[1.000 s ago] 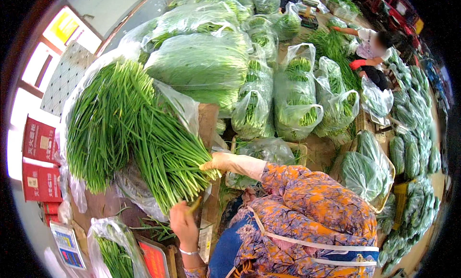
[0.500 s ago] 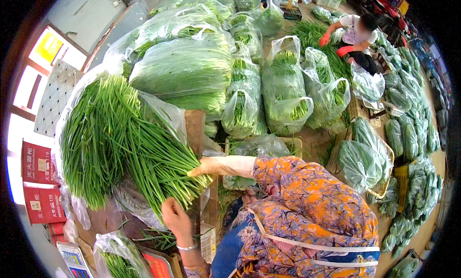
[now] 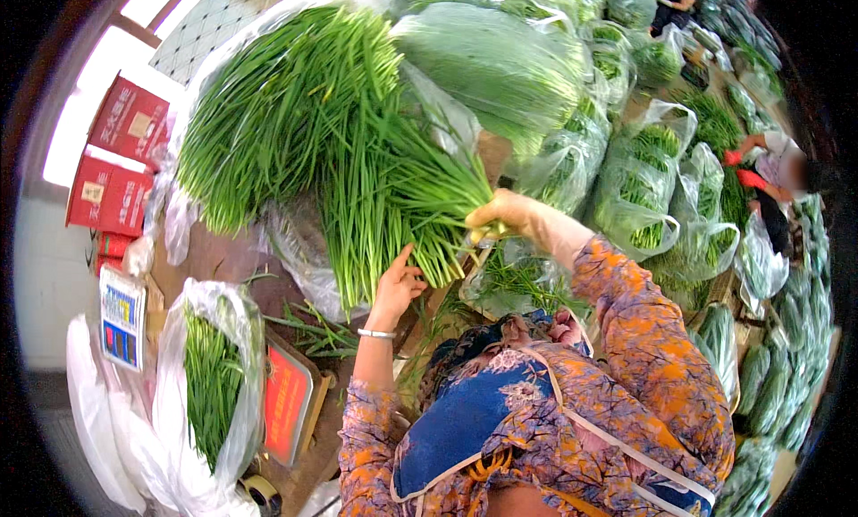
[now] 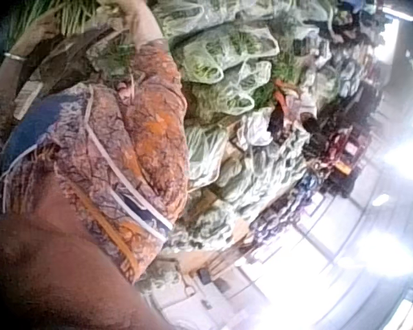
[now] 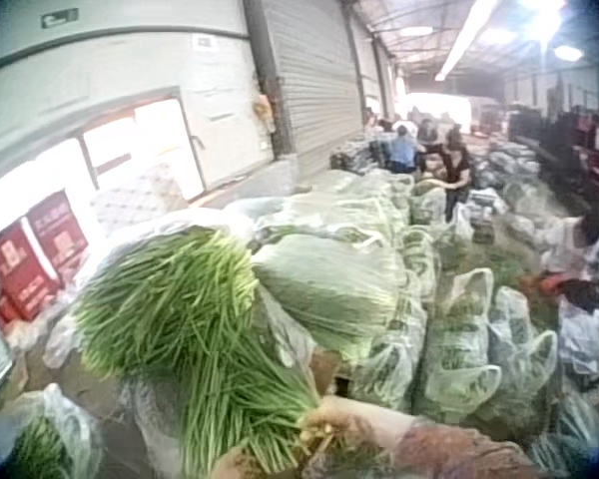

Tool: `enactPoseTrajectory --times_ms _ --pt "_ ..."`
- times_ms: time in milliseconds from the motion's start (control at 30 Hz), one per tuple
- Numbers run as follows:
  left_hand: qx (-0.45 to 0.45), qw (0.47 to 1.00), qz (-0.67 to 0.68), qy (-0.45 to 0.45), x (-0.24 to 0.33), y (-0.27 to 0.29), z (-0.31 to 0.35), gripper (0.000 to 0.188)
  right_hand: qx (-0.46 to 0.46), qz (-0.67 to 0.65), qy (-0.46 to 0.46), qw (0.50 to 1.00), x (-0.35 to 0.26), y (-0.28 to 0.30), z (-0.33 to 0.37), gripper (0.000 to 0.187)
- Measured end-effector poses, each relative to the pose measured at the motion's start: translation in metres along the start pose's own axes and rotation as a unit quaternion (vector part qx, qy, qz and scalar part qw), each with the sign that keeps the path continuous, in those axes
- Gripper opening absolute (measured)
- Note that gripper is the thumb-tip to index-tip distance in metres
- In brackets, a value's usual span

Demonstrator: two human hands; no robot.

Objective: The person gathers green onions from a large pile, aligns them into bundles, and places them on a digital scale. They then transfer the weighed bundles into plastic bags and set the bags aside. The process is repeated continuously throughout the clip.

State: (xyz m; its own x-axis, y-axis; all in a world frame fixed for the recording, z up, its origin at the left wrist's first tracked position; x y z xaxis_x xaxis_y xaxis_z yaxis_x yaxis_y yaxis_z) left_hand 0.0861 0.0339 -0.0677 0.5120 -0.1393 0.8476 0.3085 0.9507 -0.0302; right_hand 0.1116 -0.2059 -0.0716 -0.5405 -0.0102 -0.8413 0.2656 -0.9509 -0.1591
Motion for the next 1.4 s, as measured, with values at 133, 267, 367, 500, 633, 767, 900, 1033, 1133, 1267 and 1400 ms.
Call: enactPoseTrajectory --times_ms 133,267,367,500,633,767,900,1033,1133,1267,1400 --pt "-0.002 0.998 -0.028 -0.049 0.016 -0.006 0.007 0.042 -0.043 -0.01 -0.022 0.999 0.021 0.016 -0.022 0.027" --pt "-0.077 0.992 -0.098 0.034 0.013 -0.039 -0.012 0.03 -0.055 -0.054 0.011 0.997 0.017 -0.003 -0.016 0.028" --pt "-0.09 0.983 -0.064 0.146 0.005 -0.06 -0.027 0.033 -0.045 0.028 0.01 0.999 0.028 -0.003 -0.017 0.03" --pt "-0.212 0.934 -0.235 -0.165 -0.001 -0.083 -0.044 0.04 -0.001 0.055 0.009 0.998 0.025 -0.032 -0.004 0.055" --pt "-0.153 0.981 0.013 0.121 0.0 -0.057 -0.044 0.048 0.046 0.152 0.008 0.987 -0.015 -0.038 0.026 0.035" --pt "-0.09 0.985 0.05 0.14 0.017 -0.021 -0.05 0.056 0.039 0.183 0.045 0.981 -0.037 -0.014 0.024 0.019" --pt "-0.091 0.99 0.016 0.108 0.03 -0.015 -0.042 0.053 0.051 0.125 0.025 0.991 -0.035 -0.014 0.008 0.016" --pt "-0.199 0.97 0.089 0.111 0.022 -0.017 -0.068 0.043 0.032 0.051 0.015 0.998 -0.011 -0.039 -0.001 0.016" --pt "-0.149 0.958 0.181 0.163 0.015 0.015 -0.085 0.044 0.035 0.06 0.055 0.996 -0.032 -0.022 0.014 0.02" --pt "-0.209 0.914 0.292 0.191 0.014 0.037 -0.08 0.051 0.099 0.055 0.132 0.985 -0.084 0.021 0.094 0.023" --pt "-0.226 0.905 0.308 0.188 0.013 0.035 -0.083 0.049 0.126 -0.023 0.201 0.971 -0.087 0.053 0.15 0.022"
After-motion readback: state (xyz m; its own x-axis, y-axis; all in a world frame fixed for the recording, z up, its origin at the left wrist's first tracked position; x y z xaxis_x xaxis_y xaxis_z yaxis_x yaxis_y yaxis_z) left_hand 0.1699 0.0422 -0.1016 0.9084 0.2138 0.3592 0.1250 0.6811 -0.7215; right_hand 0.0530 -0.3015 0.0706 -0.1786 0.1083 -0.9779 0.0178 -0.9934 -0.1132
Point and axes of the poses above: each hand's wrist, its own z-axis away from the middle knuckle, its own y-axis out of the back of the hand, x = y × z, the point moved 4 cm from there along -z, towards the middle knuckle, and after that the axes turned 12 degrees about z, right-handed, at the moved point
